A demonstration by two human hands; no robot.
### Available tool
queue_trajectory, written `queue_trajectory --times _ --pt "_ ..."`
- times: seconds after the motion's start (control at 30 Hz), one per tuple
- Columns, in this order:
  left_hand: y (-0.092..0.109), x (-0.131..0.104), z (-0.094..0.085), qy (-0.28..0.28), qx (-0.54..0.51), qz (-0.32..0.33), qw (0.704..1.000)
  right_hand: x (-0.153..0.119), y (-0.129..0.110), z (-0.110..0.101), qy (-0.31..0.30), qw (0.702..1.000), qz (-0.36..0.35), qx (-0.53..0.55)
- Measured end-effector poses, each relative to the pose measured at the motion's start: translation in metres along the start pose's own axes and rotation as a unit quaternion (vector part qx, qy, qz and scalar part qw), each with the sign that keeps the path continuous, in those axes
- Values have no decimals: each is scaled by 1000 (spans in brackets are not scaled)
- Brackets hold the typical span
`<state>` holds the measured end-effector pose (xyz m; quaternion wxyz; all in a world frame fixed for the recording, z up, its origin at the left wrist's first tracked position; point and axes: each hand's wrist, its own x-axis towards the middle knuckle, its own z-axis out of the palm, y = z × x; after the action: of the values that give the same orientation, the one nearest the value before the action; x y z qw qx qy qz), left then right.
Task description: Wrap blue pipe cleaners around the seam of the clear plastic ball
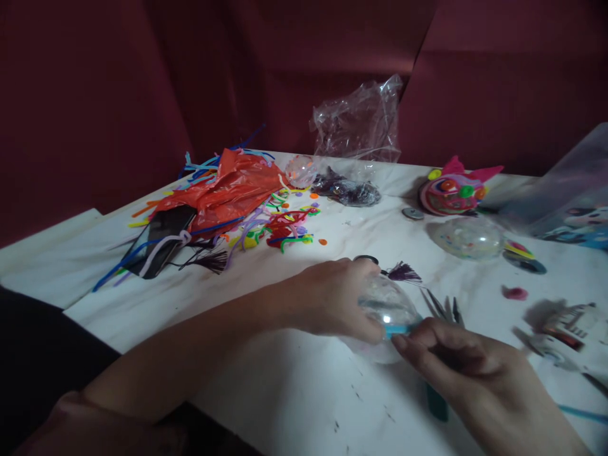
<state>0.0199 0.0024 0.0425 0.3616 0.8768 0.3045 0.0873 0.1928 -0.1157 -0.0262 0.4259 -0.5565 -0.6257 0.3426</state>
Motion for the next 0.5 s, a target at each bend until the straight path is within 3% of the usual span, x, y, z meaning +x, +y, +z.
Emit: queue_trajectory --times 0.3,0.5 --pt "-1 1 2 9 19 -4 1000 -2 5 -2 -9 1000 6 -1" --pt "-3 0 0 -11 -21 1 1000 0 3 -2 -1 1000 -2 5"
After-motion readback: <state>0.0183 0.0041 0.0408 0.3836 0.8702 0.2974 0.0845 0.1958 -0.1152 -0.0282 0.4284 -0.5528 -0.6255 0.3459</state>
